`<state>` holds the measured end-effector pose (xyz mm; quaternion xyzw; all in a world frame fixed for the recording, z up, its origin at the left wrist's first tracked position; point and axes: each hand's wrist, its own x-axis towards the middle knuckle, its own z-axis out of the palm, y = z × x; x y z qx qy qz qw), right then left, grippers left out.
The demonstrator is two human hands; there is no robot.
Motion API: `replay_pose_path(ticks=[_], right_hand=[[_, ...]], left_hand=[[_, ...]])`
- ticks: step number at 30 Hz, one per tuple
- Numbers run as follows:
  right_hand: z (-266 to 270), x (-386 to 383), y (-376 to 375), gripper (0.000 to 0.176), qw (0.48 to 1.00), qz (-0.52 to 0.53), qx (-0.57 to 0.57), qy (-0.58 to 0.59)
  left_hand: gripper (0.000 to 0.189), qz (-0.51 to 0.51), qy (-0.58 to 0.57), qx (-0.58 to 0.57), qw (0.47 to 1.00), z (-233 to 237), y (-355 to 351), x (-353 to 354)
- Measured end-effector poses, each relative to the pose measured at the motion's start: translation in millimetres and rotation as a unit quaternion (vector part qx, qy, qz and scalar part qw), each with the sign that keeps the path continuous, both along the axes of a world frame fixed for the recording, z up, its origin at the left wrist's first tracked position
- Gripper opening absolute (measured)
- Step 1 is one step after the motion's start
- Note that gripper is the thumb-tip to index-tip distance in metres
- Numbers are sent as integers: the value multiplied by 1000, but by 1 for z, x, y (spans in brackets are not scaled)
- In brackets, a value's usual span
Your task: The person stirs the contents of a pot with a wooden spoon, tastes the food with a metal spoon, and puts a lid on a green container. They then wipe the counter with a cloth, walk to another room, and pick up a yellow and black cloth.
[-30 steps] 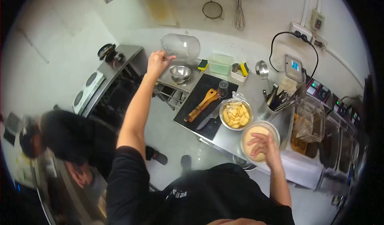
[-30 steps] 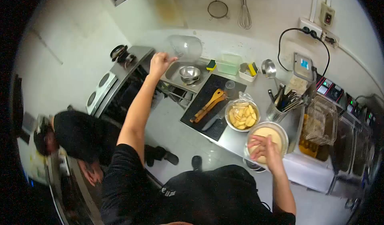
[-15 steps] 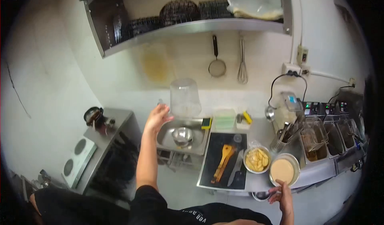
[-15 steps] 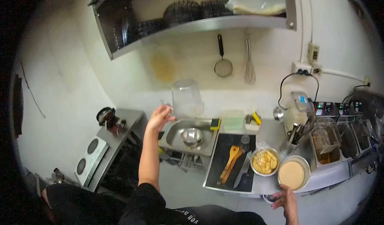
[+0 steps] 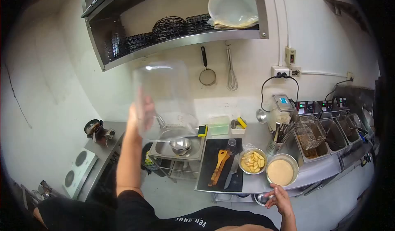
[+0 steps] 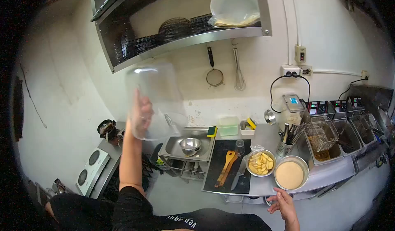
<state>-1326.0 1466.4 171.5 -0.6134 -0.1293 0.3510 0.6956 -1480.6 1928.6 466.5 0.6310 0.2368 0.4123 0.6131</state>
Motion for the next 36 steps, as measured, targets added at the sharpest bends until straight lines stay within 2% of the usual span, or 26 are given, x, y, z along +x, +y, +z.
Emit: replay_pose_path(ticks=[1, 3, 4, 5, 6, 7, 8, 9, 11, 12, 13, 14, 15, 17, 18, 19, 21, 22, 23, 26, 29, 30, 33, 34, 35, 36], right_hand=[[0, 2, -6, 48, 1000, 13, 0, 3], [-4, 12, -16, 48, 1000, 16, -1, 11], [-10, 13, -21, 49, 999, 25, -4, 20], [-18, 13, -24, 49, 999, 21, -7, 27], [-22, 18, -24, 49, 999, 15, -2, 36], [-22, 24, -24, 50, 999, 10, 4, 40], [-21, 25, -23, 49, 997, 1, 27, 75], [-23, 28, -22, 49, 997, 1, 27, 68], [-30, 35, -16, 49, 992, 4, 44, 115], [-28, 37, -11, 48, 994, -9, 19, 109], [-28, 37, -8, 48, 994, -8, 15, 111], [-29, 37, -4, 48, 994, -25, 26, 99], [-29, 38, 2, 48, 995, -43, 41, 85], [-34, 40, 8, 49, 991, -85, 59, 83], [-39, 39, 11, 50, 986, -121, 73, 88], [-44, 38, 13, 50, 985, -127, 77, 86], [-49, 36, 17, 52, 976, -162, 108, 99], [-50, 36, 19, 53, 976, -171, 95, 100], [-48, 38, 21, 53, 974, -176, 100, 101], [-32, 36, 28, 53, 967, -209, 100, 105], [-9, 39, 34, 51, 960, -264, 63, 64], [-4, 40, 33, 50, 959, -272, 57, 48], [2, 36, 21, 48, 944, -325, 55, 22], [1, 33, 18, 47, 938, -343, 55, 16], [1, 27, 15, 47, 935, -351, 55, 19], [1, 20, 10, 46, 923, -380, 50, 24]], left_hand=[[42, 12, 19, 17, 1000, 16, -1, -3], [40, 12, -201, 119, 972, 40, 46, 16], [31, -65, -127, 151, 978, 75, 65, 1], [26, 52, -157, 179, 970, 115, 38, 14], [31, 3, -142, 141, 980, 161, 73, 15], [28, -86, -188, 205, 957, 197, 74, 19], [27, -50, -172, 182, 967, 237, 53, 24], [30, -80, -195, 209, 955, 270, 54, 30], [39, -130, -124, 249, 952, 384, 150, 38], [44, -29, -219, 276, 936, 401, 146, 61], [49, 74, -306, 294, 902, 405, 128, 83], [54, 227, -275, 314, 880, 403, 100, 95], [59, 372, -240, 328, 835, 401, 71, 105], [62, 382, -254, 297, 838, 403, 50, 126], [62, 443, -209, 299, 819, 411, 50, 131], [62, 438, -214, 300, 820, 418, 51, 139], [61, 509, -232, 246, 792, 424, 43, 154], [59, 557, -218, 264, 757, 424, 38, 164], [59, 551, -222, 267, 759, 425, 32, 167], [54, 556, -161, 389, 717, 427, 23, 173], [52, 560, -119, 422, 703, 448, 42, 193], [51, 568, -59, 458, 681, 463, 60, 200], [50, 528, -50, 432, 730, 497, 84, 228], [46, 502, -83, 399, 763, 521, 112, 245], [46, 494, -84, 400, 767, 517, 106, 256], [44, 562, 168, 530, 612, 508, 95, 263]])
